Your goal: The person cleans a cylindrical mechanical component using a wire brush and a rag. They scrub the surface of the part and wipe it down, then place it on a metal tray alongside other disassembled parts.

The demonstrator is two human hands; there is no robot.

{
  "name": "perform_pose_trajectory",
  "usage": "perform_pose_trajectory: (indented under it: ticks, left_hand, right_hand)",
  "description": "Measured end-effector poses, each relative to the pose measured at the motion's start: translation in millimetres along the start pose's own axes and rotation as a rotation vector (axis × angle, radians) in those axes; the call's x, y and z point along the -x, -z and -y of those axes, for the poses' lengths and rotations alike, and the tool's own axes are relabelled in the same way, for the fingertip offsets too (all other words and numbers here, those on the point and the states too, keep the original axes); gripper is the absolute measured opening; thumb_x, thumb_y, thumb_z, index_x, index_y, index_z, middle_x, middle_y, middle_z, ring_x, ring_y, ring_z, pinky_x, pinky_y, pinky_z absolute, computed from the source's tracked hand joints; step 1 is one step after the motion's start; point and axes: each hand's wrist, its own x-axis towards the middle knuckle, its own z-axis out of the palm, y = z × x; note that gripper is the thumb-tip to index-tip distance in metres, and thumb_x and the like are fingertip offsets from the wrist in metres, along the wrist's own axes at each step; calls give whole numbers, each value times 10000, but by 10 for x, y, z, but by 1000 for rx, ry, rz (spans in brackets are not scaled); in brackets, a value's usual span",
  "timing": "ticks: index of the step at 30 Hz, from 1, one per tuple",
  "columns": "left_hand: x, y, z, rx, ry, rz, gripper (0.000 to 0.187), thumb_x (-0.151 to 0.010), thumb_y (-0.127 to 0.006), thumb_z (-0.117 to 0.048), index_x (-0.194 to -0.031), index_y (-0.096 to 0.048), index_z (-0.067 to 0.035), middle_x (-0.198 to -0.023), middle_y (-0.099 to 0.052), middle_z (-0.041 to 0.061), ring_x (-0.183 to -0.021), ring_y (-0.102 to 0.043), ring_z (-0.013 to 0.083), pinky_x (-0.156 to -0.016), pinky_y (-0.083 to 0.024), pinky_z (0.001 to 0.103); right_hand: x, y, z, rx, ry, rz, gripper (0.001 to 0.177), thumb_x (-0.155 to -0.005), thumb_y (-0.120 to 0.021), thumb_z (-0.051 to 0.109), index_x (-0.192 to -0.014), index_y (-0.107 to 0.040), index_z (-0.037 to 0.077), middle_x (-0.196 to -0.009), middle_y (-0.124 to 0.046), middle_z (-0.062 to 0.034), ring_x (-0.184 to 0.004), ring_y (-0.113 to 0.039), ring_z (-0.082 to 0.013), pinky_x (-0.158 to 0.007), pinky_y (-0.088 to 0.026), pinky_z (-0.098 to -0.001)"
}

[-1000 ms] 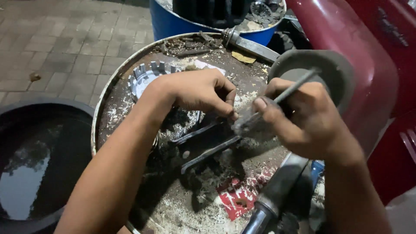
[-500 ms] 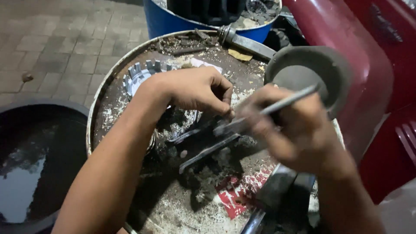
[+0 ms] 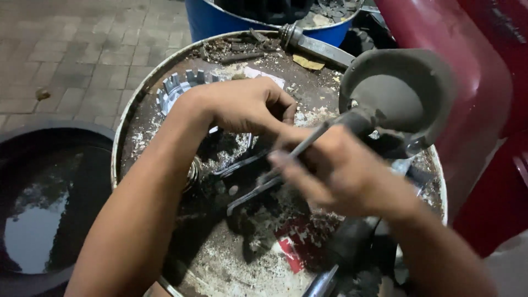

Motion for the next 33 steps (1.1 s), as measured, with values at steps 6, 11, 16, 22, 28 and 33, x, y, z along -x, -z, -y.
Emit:
perform_pose_trajectory:
  ticks: [6, 11, 16, 22, 28, 33]
  left_hand:
    - [15, -63, -180, 32, 126, -57, 162, -887, -761, -129, -759, -683, -70, -826, -807, 54, -568, -509, 85, -507, -374, 238]
    - [4, -32, -58, 8, 97, -35, 171, -894, -753, -182, -784, -653, -98, -654, -614, 11, -564, -517, 117, -497, -372, 258]
    - [-33, -20, 19, 5, 41, -16, 139, -885, -723, -204, -812, -664, -102, -655, -594, 6, -572, -476, 102, -491, -346, 256]
    - [-28, -62, -37, 48, 86, -35, 126, -892, -724, -118, -785, -666, -85, -725, -695, 33, -619, -552, 109, -551, -422, 257]
    - [-20, -25, 62, 65, -1, 4, 156, -912, -672, -151, -771, -626, -102, -653, -558, -8, -587, -480, 103, -530, -394, 252]
    - [-33, -30, 19, 21, 6, -11, 160, -908, -731, -166, -780, -671, -91, -704, -696, 36, -596, -577, 109, -555, -447, 254]
  right_hand:
    - [220, 392, -182, 233, 11, -324, 119, -966, -592, 31, -899, -654, -45, -769, -632, -97, -622, -571, -180, -536, -471, -277]
    - [17, 3, 54, 170, 198, -235, 165, -1015, -538, 72, -898, -605, -23, -737, -640, -104, -520, -567, -170, -435, -474, -270]
    - [130, 170, -124, 21, 86, 0, 153, -1022, -505, 137, -999, -627, 47, -757, -616, -30, -545, -561, -111, -453, -475, -217]
    - [179, 201, -84, 265, 119, -299, 190, -973, -517, 63, -828, -607, -21, -690, -633, -91, -472, -560, -159, -384, -409, -258]
    - [70, 16, 3, 63, 158, -97, 171, -1016, -494, 131, -921, -592, 29, -766, -641, -76, -580, -581, -184, -518, -488, -290]
    - [262, 337, -126, 331, -78, -189, 150, -965, -583, 80, -834, -639, 32, -687, -614, -42, -520, -549, -148, -445, -437, -263]
